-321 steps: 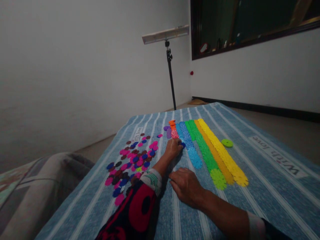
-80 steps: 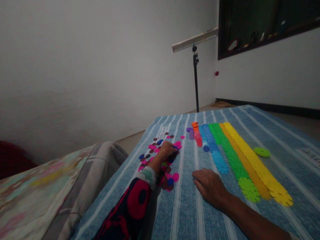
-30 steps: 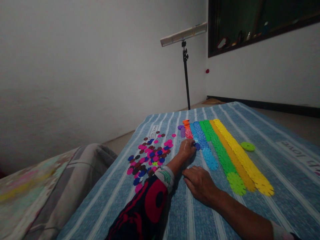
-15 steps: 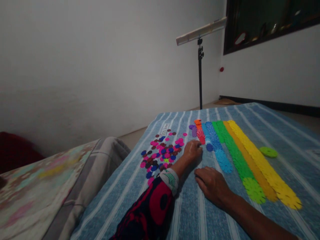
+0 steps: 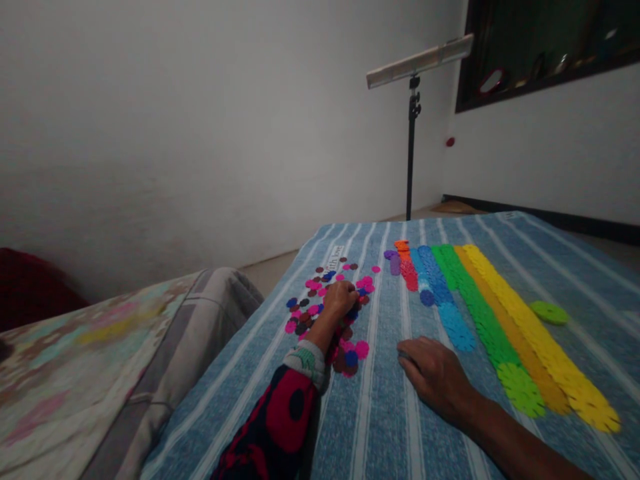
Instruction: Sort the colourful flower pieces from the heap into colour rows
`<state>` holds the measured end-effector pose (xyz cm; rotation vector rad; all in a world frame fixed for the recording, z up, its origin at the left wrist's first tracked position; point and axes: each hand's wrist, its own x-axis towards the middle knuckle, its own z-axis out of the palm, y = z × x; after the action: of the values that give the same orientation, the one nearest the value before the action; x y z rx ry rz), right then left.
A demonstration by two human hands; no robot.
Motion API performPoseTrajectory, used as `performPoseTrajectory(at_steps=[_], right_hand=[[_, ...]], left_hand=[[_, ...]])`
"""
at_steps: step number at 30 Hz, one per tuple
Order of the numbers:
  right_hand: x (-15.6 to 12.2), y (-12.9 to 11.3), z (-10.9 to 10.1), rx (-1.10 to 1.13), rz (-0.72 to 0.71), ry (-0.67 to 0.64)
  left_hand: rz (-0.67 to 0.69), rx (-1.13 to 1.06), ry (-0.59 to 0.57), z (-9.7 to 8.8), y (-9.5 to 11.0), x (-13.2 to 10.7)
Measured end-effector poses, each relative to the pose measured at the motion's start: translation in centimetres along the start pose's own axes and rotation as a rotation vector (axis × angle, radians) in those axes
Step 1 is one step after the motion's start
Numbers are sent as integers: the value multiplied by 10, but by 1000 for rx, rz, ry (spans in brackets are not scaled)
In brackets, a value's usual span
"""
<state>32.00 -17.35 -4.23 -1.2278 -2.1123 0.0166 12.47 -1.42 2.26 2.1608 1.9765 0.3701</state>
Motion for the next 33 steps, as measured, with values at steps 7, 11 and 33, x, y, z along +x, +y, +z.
performPoseTrajectory(at_steps=[7, 11, 33], right_hand=[[0, 0, 1, 24, -14, 29], [1, 0, 1, 21, -5, 23], [1, 1, 3, 14, 7, 6]], left_hand=[[63, 61, -88, -1, 10, 17], [78, -7, -165, 0, 14, 26], [28, -471, -35, 16, 9, 27]])
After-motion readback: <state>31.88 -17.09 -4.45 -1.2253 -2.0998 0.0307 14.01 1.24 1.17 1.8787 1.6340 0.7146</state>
